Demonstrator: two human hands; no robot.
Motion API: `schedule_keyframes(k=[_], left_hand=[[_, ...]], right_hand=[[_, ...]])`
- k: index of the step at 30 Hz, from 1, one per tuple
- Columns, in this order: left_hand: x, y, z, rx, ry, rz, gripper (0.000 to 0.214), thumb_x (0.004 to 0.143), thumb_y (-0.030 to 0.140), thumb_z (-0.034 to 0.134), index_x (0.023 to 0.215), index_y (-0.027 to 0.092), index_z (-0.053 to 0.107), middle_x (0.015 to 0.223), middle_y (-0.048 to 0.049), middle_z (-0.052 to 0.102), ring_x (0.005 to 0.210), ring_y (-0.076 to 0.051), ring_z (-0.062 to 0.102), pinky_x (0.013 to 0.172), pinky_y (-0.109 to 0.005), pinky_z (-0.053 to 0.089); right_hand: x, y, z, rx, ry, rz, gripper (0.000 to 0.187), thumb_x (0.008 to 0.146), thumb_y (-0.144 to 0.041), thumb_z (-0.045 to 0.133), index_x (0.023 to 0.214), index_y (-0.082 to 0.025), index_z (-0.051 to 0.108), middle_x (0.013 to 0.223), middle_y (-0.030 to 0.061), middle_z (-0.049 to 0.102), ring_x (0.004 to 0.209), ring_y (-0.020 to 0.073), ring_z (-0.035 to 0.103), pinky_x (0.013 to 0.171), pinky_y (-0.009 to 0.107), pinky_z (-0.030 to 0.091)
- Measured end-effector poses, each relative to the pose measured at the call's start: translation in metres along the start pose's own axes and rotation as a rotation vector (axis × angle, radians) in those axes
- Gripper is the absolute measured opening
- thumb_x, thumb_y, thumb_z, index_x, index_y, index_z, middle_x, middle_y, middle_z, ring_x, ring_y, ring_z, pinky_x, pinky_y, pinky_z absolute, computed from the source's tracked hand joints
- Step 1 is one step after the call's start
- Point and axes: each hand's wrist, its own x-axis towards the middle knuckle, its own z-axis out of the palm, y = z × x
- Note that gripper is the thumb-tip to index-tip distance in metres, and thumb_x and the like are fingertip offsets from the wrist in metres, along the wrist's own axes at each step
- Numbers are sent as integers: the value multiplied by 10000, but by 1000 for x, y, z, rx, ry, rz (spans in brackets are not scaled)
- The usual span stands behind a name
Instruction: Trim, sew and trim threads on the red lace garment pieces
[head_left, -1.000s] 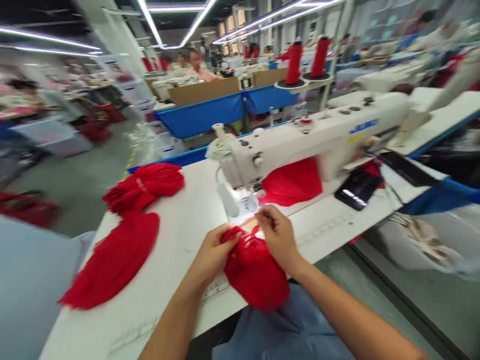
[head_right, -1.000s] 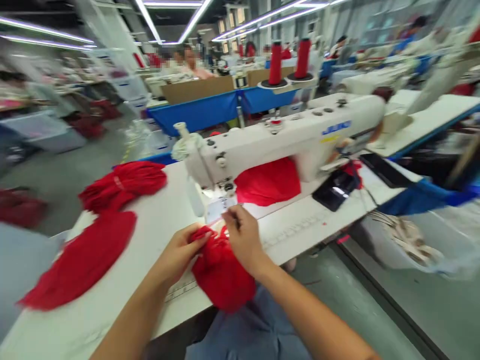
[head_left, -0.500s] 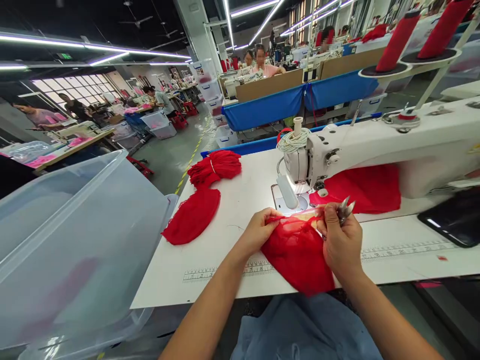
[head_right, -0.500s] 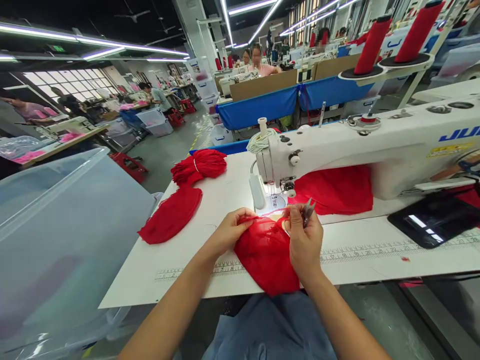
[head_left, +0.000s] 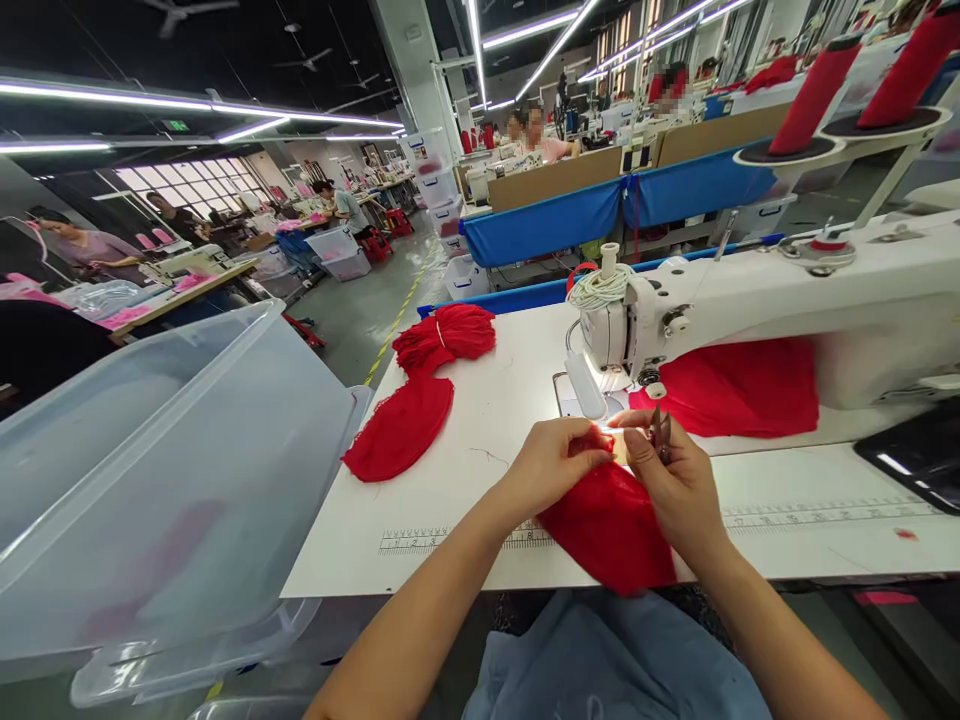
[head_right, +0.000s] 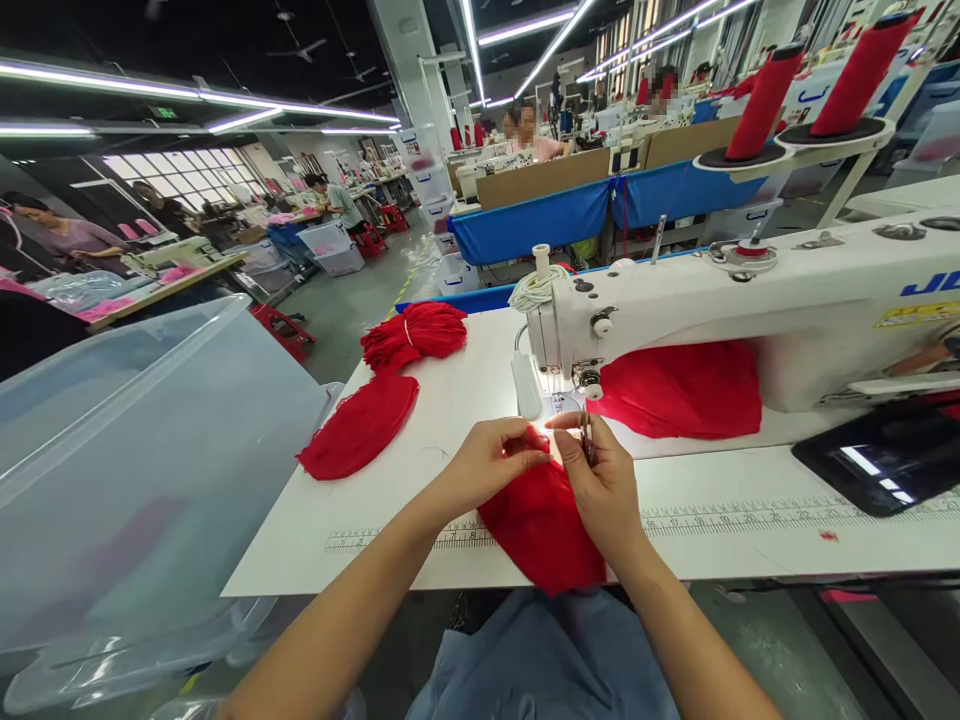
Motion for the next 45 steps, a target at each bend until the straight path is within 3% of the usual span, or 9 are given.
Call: schedule_keyframes(k=[3,8,15,19,23,26,31,37,45], left_hand=[[-2,-7,0,-177,71,-62,212,764,339,637,654,164,588,632,27,524,646,-124,438,617,-263,318],[-11,-16,-2,-316,244,-128,332,786,472,615,669,165,565,649,16,502,660,-122,426,633,-260,336],[-21,-8,-18,-628,81,-196,433,778,576,632,683,191,459,548,66,352,518,-80,304,534,-238,258],[-26,4,-25,-399,83,-120,399,817,547,598,699,170,542,594,47,386,547,-86,292,547,-252,250],[-27,13,-28,-179,70,-56,343,866,465,532,703,166,573,655,13,498,634,-117,408,623,-260,333],[-26,16,-28,-94,79,-51,318,878,431,504,710,173,585,689,-4,554,679,-138,463,664,-266,366],[-24,21,-26,-19,57,-39,295,891,406,485,726,182,583,712,-8,582,708,-150,486,677,-267,368],[-26,28,-26,24,20,9,277,911,340,474,700,184,561,674,14,548,678,-137,464,647,-260,353],[-18,28,-25,68,100,55,255,924,295,473,746,195,624,809,-12,648,839,-171,567,813,-282,408]], right_hand=[[-2,8,-11,-261,-99,-10,319,765,-499,673,924,-225,632,805,26,659,639,167,577,550,272,462],[-10,20,-26,-520,-207,5,269,825,-466,536,717,-229,604,565,-17,541,496,154,463,464,271,378],[-11,26,-32,-680,-205,-15,227,815,-447,533,739,-246,608,632,8,648,550,193,585,497,285,421],[-13,25,-30,-756,-183,-57,175,814,-390,510,741,-250,585,681,11,651,531,191,580,491,292,417],[-19,13,-29,-871,-115,-245,283,913,-451,472,1026,-237,618,984,74,655,643,191,620,501,296,459],[-22,4,-30,-921,-120,-411,308,991,-412,402,1164,-249,599,980,52,664,675,165,637,500,256,462],[-18,1,-31,-1030,-156,-533,319,1015,-361,373,1144,-245,641,874,19,692,579,137,613,451,253,390],[-13,1,-23,-1053,-162,-591,308,1009,-313,389,1109,-226,667,939,24,712,692,145,658,471,252,395],[-15,6,-20,-966,-260,-641,317,1023,-318,385,1082,-209,677,834,22,698,645,141,638,501,260,401]])
